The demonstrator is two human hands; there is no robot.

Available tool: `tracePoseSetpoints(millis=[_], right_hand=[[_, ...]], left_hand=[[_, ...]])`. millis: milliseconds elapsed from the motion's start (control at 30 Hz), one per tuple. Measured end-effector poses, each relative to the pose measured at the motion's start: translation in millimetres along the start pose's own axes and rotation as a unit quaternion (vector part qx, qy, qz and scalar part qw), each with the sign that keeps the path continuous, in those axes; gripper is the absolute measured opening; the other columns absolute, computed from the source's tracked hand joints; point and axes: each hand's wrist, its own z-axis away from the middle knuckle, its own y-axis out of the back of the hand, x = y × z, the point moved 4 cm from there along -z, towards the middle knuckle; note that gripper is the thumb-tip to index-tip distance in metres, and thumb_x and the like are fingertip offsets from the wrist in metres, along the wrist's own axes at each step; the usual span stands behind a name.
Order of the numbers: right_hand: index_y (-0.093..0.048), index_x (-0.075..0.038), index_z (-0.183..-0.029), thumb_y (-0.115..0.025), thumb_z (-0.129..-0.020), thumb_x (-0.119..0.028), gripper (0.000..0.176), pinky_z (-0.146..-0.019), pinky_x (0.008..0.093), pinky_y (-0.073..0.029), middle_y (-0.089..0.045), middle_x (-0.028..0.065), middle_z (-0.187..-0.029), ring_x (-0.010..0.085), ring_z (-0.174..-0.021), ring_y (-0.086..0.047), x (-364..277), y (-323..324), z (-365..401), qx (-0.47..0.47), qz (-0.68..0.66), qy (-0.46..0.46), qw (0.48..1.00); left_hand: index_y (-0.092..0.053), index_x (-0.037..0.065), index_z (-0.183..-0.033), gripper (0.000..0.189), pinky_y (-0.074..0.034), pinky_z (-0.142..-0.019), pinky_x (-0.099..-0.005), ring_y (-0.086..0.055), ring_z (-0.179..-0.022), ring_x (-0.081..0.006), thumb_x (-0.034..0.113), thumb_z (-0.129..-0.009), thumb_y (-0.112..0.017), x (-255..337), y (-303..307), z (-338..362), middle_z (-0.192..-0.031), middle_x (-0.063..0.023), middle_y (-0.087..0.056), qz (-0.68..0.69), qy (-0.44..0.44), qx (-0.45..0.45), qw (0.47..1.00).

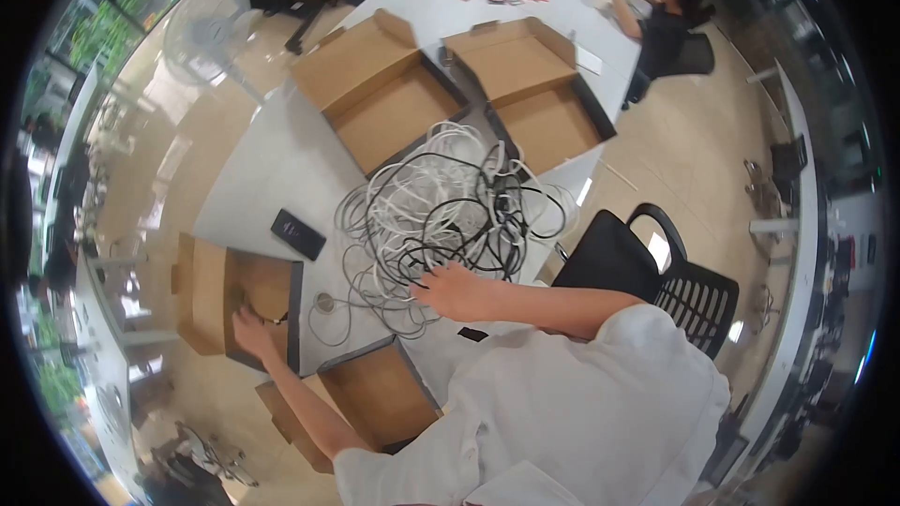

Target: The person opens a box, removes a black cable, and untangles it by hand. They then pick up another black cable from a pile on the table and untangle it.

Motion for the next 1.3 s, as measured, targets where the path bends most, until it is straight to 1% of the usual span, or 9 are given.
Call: tracePoseSetpoints(millis=[67, 133, 167, 300, 533, 833, 933, 1100, 1300], right_hand=[[-0.043, -0.002, -0.131, -0.068, -0.075, -0.019, 0.063, -0.075, 0.0395, -0.044, -0.056, 0.0115, -0.104, 0.027, -0.096, -0.056, -0.9, 1.3, 6.0, 0.003, 0.021, -0.001, 1.0], [-0.042, -0.003, -0.131, -0.067, -0.079, -0.026, 0.062, -0.076, 0.0392, -0.043, -0.054, 0.0101, -0.104, 0.0261, -0.097, -0.055, -5.3, 16.9, 12.2, -0.018, 0.029, -0.001, 0.999], [-0.044, -0.004, -0.13, -0.065, -0.079, -0.026, 0.06, -0.073, 0.0371, -0.042, -0.055, 0.0087, -0.102, 0.0247, -0.093, -0.055, -6.8, 10.3, 13.7, 0.019, 0.029, 0.02, 0.999], [-0.05, -0.004, -0.119, -0.066, -0.077, -0.023, 0.049, -0.071, 0.0402, -0.045, -0.058, 0.0084, -0.098, 0.0249, -0.094, -0.057, -17.1, 9.0, 32.3, 0.134, -0.059, 0.088, 0.985], [-0.052, -0.004, -0.116, -0.064, -0.081, -0.028, 0.043, -0.073, 0.0383, -0.046, -0.057, 0.008, -0.097, 0.0239, -0.092, -0.058, -3.0, 1.1, 84.9, 0.113, -0.081, 0.105, 0.985], [-0.058, -0.007, -0.092, -0.062, -0.078, -0.022, 0.021, -0.069, 0.0393, -0.047, -0.061, 0.0091, -0.085, 0.0263, -0.085, -0.062, 103.5, 23.3, 176.2, 0.249, -0.196, 0.057, 0.947], [-0.057, -0.004, -0.089, -0.06, -0.075, -0.013, 0.017, -0.069, 0.0441, -0.047, -0.06, 0.0109, -0.079, 0.0308, -0.081, -0.061, 171.7, 35.8, 214.7, 0.255, -0.278, 0.001, 0.926], [-0.061, -0.002, -0.105, -0.061, -0.078, -0.004, 0.027, -0.071, 0.0403, -0.046, -0.061, 0.0123, -0.083, 0.031, -0.081, -0.059, 280.8, 52.4, 255.7, 0.255, -0.15, -0.146, 0.944], [-0.062, -0.006, -0.107, -0.06, -0.079, -0.001, 0.028, -0.074, 0.0418, -0.046, -0.063, 0.0132, -0.088, 0.0322, -0.081, -0.059, 285.6, 83.2, 250.1, 0.369, -0.19, -0.13, 0.9]], left_hand=[[-0.056, -0.005, -0.095, 0.039, -0.045, -0.06, -0.043, -0.061, -0.071, -0.0303, 0.031, -0.099, -0.044, -3.0, 28.9, 17.9, -0.078, -0.0169, -0.062, 0.232, 0.146, -0.005, 0.962], [-0.055, -0.004, -0.099, 0.04, -0.042, -0.055, -0.0316, -0.055, -0.066, -0.0195, 0.034, -0.1, -0.042, 33.0, 88.1, 45.2, -0.078, -0.0099, -0.059, 0.223, 0.105, 0.024, 0.969], [-0.052, -0.001, -0.091, 0.038, -0.036, -0.051, -0.0255, -0.044, -0.059, -0.0126, 0.034, -0.101, -0.041, 56.1, 104.6, 64.0, -0.069, -0.004, -0.05, 0.397, 0.21, 0.132, 0.884], [-0.042, 0.006, -0.083, 0.032, -0.02, -0.047, -0.0224, -0.019, -0.05, -0.0069, 0.034, -0.1, -0.043, 177.3, 182.3, 116.5, -0.06, 0.0036, -0.022, 0.594, 0.232, 0.108, 0.763], [-0.05, 0.001, -0.089, 0.031, -0.018, -0.043, -0.0214, -0.02, -0.047, -0.0051, 0.031, -0.098, -0.049, 282.8, 180.8, 148.4, -0.057, 0.0039, -0.023, 0.716, 0.223, -0.094, 0.655], [-0.053, -0.002, -0.1, 0.028, -0.021, -0.045, -0.0218, -0.021, -0.047, -0.0058, 0.026, -0.097, -0.05, 448.7, 140.0, 197.3, -0.06, 0.0032, -0.029, 0.647, 0.319, -0.097, 0.686], [-0.051, -0.004, -0.101, 0.026, -0.018, -0.045, -0.0223, -0.019, -0.046, -0.0043, 0.022, -0.098, -0.048, 453.9, 125.5, 203.5, -0.058, 0.0044, -0.022, 0.644, 0.28, -0.13, 0.7], [-0.051, 0.0, -0.093, 0.02, -0.014, -0.046, -0.0224, -0.017, -0.047, -0.0047, 0.02, -0.096, -0.05, 465.6, 109.7, 224.0, -0.061, 0.0048, -0.022, 0.613, 0.248, -0.15, 0.735], [-0.05, 0.003, -0.091, 0.016, -0.015, -0.045, -0.0223, -0.017, -0.046, -0.0044, 0.018, -0.097, -0.05, 477.1, 124.0, 250.9, -0.06, 0.0052, -0.021, 0.618, 0.275, -0.119, 0.727]])
